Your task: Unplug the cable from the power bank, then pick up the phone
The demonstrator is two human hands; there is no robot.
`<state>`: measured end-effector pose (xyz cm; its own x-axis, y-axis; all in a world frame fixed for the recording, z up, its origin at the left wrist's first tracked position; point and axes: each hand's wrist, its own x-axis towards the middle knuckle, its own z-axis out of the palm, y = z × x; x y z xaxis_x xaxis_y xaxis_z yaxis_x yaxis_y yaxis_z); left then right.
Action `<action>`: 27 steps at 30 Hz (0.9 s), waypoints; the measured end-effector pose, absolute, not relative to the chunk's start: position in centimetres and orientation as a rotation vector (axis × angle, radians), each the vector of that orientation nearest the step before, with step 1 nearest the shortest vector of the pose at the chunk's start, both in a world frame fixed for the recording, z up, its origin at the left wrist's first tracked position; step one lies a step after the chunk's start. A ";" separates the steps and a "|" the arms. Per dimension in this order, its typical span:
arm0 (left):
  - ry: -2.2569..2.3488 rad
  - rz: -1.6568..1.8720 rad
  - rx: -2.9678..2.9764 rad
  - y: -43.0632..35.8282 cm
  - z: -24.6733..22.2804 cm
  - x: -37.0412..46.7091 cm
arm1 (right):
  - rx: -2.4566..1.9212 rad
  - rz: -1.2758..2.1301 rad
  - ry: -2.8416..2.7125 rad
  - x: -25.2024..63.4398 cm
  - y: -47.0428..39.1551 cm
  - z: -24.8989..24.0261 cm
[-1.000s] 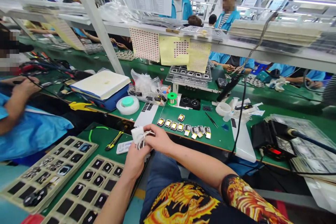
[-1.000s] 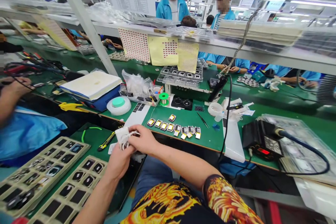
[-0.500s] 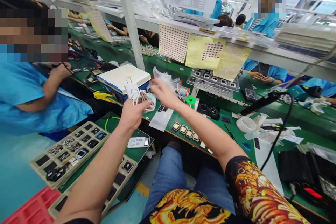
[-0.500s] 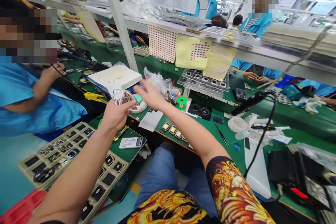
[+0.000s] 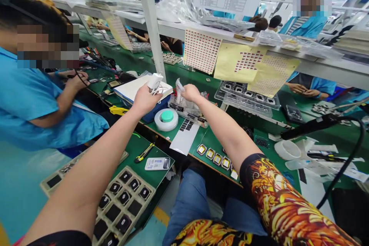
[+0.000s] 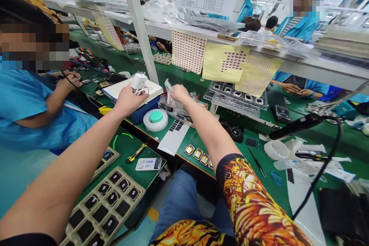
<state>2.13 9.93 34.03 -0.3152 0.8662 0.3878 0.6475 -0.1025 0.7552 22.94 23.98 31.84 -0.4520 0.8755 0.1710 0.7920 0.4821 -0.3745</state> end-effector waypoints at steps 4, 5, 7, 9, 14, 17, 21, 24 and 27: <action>2.003 1.241 1.904 12.3 34.1 2.1 | -1.309 0.446 -2.133 24.5 24.7 33.3; 1.990 1.211 1.988 13.0 34.2 2.2 | -1.271 0.489 -2.053 25.0 24.9 33.9; 1.955 1.128 2.181 14.3 34.2 2.5 | -1.178 0.595 -1.897 26.1 25.3 35.0; 1.948 0.978 2.359 15.6 34.3 2.8 | -1.072 0.705 -1.768 27.0 25.7 35.8; 1.912 0.458 2.712 18.0 34.2 3.9 | -0.934 0.784 -1.589 28.3 26.0 36.2; 1.801 0.192 2.885 19.2 34.0 5.4 | -0.937 0.712 -1.572 28.7 25.8 36.3; 1.635 -0.063 3.006 21.4 33.0 7.9 | -0.914 0.595 -1.570 29.4 25.4 37.0; 1.529 -0.285 2.980 23.1 31.9 9.1 | -0.883 0.550 -1.577 29.7 25.3 37.7; 1.469 -0.521 2.912 24.5 31.2 9.3 | -0.864 0.540 -1.620 29.6 25.2 37.8</action>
